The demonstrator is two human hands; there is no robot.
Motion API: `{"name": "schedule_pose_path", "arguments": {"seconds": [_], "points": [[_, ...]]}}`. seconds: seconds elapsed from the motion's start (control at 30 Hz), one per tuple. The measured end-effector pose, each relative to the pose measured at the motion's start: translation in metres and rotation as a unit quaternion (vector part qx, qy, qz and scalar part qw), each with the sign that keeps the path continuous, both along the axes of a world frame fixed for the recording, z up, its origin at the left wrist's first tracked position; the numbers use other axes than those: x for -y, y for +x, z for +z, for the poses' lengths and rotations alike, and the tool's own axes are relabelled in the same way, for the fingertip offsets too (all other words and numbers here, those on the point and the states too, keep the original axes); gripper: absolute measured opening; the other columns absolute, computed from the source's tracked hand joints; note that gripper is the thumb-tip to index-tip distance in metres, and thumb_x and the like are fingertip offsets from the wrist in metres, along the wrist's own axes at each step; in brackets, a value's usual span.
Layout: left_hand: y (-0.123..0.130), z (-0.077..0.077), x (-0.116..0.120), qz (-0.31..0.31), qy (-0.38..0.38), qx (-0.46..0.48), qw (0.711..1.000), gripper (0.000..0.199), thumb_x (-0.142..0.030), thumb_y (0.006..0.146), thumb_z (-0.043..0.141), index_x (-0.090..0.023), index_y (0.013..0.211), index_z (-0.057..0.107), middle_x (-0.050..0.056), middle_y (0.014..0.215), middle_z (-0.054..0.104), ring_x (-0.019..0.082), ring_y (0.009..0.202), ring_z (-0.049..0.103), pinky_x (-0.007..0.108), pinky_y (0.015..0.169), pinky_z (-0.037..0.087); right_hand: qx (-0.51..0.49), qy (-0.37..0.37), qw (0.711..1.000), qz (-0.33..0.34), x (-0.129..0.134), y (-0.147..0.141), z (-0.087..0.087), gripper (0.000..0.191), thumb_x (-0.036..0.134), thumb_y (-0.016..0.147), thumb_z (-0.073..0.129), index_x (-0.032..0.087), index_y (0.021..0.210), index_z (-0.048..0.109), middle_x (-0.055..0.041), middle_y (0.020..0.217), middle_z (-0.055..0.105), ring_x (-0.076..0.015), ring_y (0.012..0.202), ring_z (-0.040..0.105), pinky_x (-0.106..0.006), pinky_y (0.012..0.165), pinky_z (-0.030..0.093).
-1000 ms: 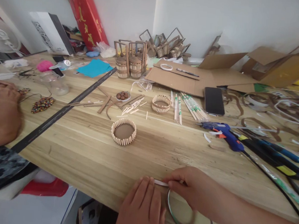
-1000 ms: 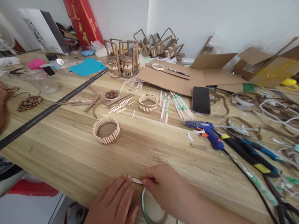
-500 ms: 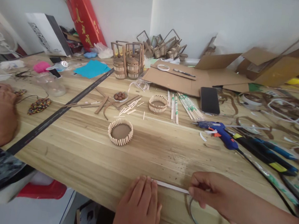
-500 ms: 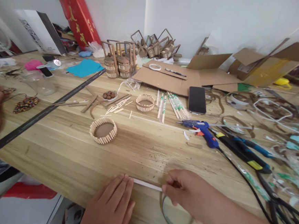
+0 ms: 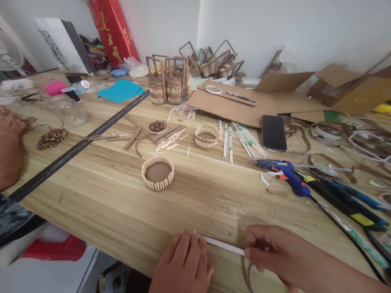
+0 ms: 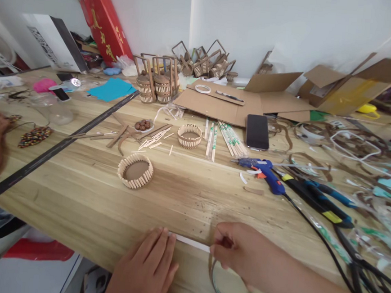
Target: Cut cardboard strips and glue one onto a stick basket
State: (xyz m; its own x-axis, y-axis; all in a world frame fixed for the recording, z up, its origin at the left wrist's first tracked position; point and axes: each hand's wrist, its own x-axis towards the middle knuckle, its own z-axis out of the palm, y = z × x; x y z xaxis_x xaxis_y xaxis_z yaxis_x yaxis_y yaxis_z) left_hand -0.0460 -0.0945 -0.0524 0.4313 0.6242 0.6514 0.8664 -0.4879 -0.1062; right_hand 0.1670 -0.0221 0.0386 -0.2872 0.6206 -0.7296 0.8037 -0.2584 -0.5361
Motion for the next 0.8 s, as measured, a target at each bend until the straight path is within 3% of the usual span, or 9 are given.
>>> {"name": "schedule_pose_path", "arguments": {"seconds": [0.43, 0.53, 0.67, 0.8], "points": [[-0.002, 0.003, 0.001, -0.003, -0.076, -0.052, 0.996, 0.028, -0.033, 0.098, 0.051, -0.014, 0.115, 0.064, 0.009, 0.101, 0.072, 0.023, 0.096, 0.063, 0.036, 0.087, 0.049, -0.092, 0.0, 0.996, -0.018, 0.001, 0.01, -0.02, 0.018, 0.032, 0.075, 0.055, 0.021, 0.066, 0.046, 0.007, 0.057, 0.048, -0.0032, 0.038, 0.037, -0.016, 0.037, 0.029], [-0.005, 0.013, -0.003, -0.02, -0.162, -0.067, 0.984, 0.026, -0.026, 0.096, 0.055, -0.017, 0.119, 0.062, 0.008, 0.099, 0.07, 0.023, 0.093, 0.062, 0.036, 0.084, 0.05, -0.08, -0.016, 0.996, -0.03, 0.001, 0.008, -0.018, 0.016, 0.03, 0.073, 0.054, 0.021, 0.065, 0.045, 0.0073, 0.055, 0.047, -0.0035, 0.037, 0.038, -0.016, 0.035, 0.026], [-0.007, 0.037, -0.019, -0.011, -0.33, -0.042, 0.943, 0.013, -0.015, 0.092, 0.059, -0.02, 0.102, 0.066, 0.004, 0.092, 0.067, 0.023, 0.086, 0.059, 0.037, 0.076, 0.051, -0.085, -0.024, 0.995, -0.038, 0.004, 0.005, -0.015, 0.01, 0.028, 0.071, 0.054, 0.021, 0.068, 0.047, 0.0064, 0.058, 0.05, -0.0042, 0.04, 0.042, -0.015, 0.036, 0.025], [-0.006, 0.061, -0.038, -0.029, -0.444, -0.013, 0.895, 0.015, -0.012, 0.094, 0.054, -0.019, 0.098, 0.067, 0.005, 0.1, 0.065, 0.025, 0.096, 0.057, 0.041, 0.086, 0.049, -0.125, -0.012, 0.992, -0.029, 0.005, 0.005, -0.016, 0.011, 0.029, 0.073, 0.055, 0.02, 0.069, 0.049, 0.006, 0.06, 0.051, -0.0047, 0.043, 0.042, -0.017, 0.041, 0.031]]}}
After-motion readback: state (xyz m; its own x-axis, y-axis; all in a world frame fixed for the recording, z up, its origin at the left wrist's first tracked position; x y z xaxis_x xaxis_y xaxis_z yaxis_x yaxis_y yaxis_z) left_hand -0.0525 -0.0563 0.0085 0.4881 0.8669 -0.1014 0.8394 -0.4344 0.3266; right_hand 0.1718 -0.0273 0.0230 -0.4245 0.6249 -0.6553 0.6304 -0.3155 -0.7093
